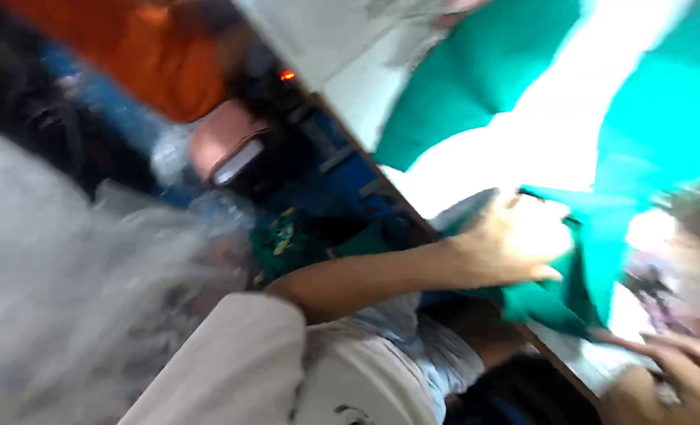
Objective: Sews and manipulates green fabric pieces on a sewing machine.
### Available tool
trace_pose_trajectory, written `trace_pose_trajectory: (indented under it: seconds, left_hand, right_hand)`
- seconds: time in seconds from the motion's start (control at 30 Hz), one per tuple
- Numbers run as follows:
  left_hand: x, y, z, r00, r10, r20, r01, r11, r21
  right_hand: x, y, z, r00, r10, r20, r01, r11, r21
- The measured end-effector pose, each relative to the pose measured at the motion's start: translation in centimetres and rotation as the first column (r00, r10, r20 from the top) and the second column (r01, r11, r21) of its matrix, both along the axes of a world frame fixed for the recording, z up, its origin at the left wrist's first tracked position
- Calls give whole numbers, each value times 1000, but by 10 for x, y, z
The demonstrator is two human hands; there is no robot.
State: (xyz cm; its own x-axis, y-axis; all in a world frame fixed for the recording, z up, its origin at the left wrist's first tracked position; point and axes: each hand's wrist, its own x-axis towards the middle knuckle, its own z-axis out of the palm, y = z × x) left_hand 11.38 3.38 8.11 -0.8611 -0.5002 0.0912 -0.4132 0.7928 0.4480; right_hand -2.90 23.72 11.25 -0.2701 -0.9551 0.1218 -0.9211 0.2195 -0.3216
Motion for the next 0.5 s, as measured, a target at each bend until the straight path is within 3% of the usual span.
trace_pose_trajectory:
  seconds: [0.07,0.1,0.2,0.37,0.43,0.5]
  left_hand:
    - [-9,9,-3,999,45,13,-45,999,1]
    - [-15,9,-5,996,52,71,-52,999,4]
    - [-17,8,-12,991,16,132,-22,999,47]
    - [-10,6,-21,998,-52,-29,53,998,42]
    - [-10,7,-22,993,-42,-114,52,995,82]
    - [-13,12,-21,986,-33,-162,67,975,214]
  right_hand:
    - [22,-22,-10,997,-50,57,58,985,-160]
    - [28,-34,-21,993,-85,76,96,983,-154]
    - [34,-40,-54,964,-225,139,225,974,13]
    - [35,-36,-37,883,-372,285,360,928,97]
    - [39,-49,-31,782,-433,447,429,896,118]
    - [38,-64,-29,544,-456,705,474,860,191]
